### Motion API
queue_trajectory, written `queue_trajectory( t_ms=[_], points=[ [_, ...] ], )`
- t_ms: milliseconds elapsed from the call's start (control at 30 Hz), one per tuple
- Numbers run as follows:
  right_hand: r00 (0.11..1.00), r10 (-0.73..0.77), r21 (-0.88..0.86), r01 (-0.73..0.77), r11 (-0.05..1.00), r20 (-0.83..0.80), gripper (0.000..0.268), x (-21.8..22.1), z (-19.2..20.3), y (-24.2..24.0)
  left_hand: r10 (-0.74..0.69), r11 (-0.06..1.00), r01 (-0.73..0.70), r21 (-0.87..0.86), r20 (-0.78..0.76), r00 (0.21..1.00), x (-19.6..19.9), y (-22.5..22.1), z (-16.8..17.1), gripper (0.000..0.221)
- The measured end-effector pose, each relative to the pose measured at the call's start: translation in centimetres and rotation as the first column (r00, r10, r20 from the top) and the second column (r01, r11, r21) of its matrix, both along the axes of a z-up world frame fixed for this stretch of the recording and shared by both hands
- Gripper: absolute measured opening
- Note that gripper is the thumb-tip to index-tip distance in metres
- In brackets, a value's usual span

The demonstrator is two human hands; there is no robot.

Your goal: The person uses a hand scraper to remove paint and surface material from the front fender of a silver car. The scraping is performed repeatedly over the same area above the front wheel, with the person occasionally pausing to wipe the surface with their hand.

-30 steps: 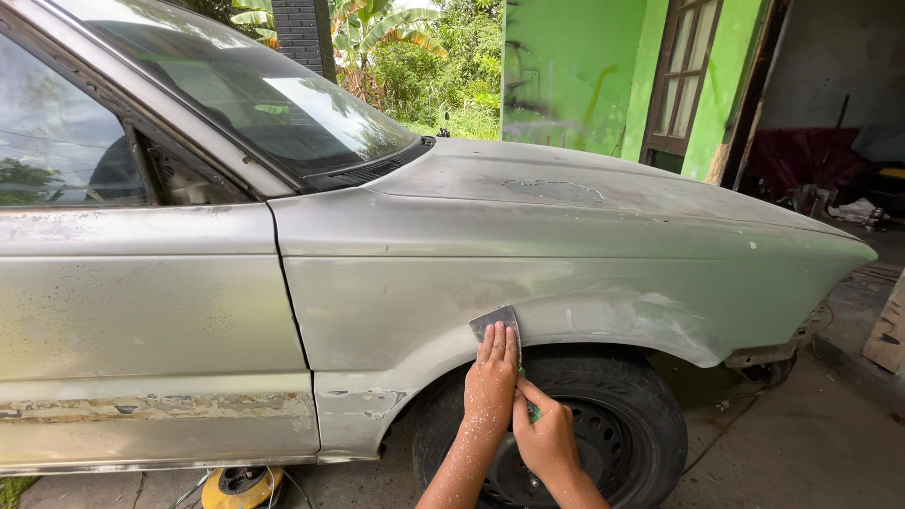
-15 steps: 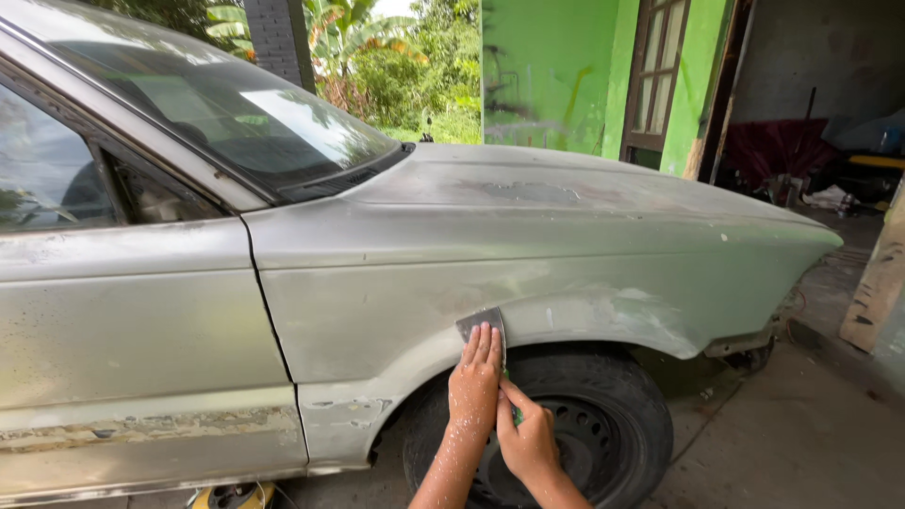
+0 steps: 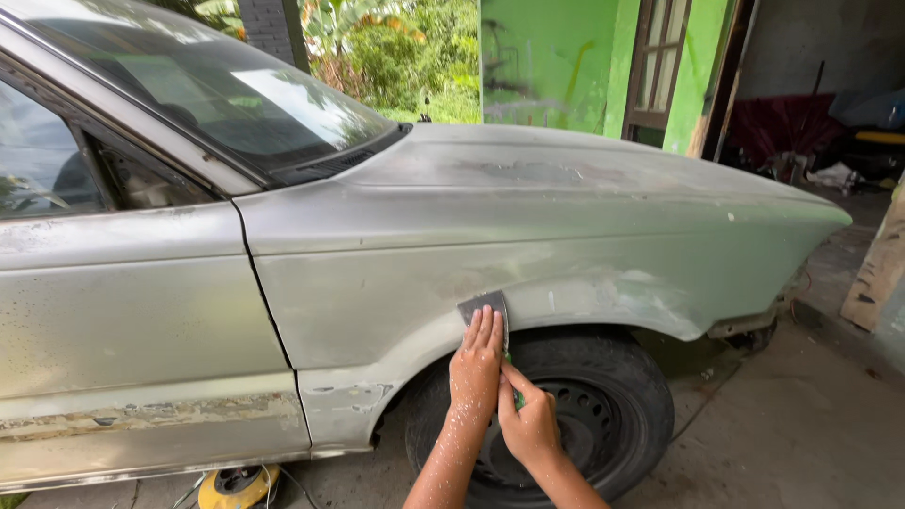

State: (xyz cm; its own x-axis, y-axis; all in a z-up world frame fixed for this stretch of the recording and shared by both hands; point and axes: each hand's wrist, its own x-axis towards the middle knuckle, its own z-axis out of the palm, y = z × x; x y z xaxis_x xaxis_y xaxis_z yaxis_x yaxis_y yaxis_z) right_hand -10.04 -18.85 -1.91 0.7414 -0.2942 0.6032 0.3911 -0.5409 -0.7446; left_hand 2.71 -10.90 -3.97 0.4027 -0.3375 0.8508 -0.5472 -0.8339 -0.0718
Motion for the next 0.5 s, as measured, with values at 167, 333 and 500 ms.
queue_trajectory(
  t_ms=[167,333,500],
  points=[
    [1.0,0.025,0.148,-0.023,0.989,-0.012,0.039,-0.5,-0.1,1.3,-0.013,1.0,0.013,0.01,-0.049,0.999,-1.1,0.6,0.5,0.078],
    [0.992,0.071,0.346,-0.104,0.932,0.106,0.04,0.1,0.8,3.6,-0.11,0.994,0.112,0.018,-0.084,0.99,-1.2,2.4,3.3,0.078],
    [0.989,-0.007,0.294,-0.037,0.955,0.147,0.039,1.7,0.2,3.5,-0.26,0.956,0.233,-0.179,-0.152,0.953,-2.3,2.8,5.3,0.081]
  ],
)
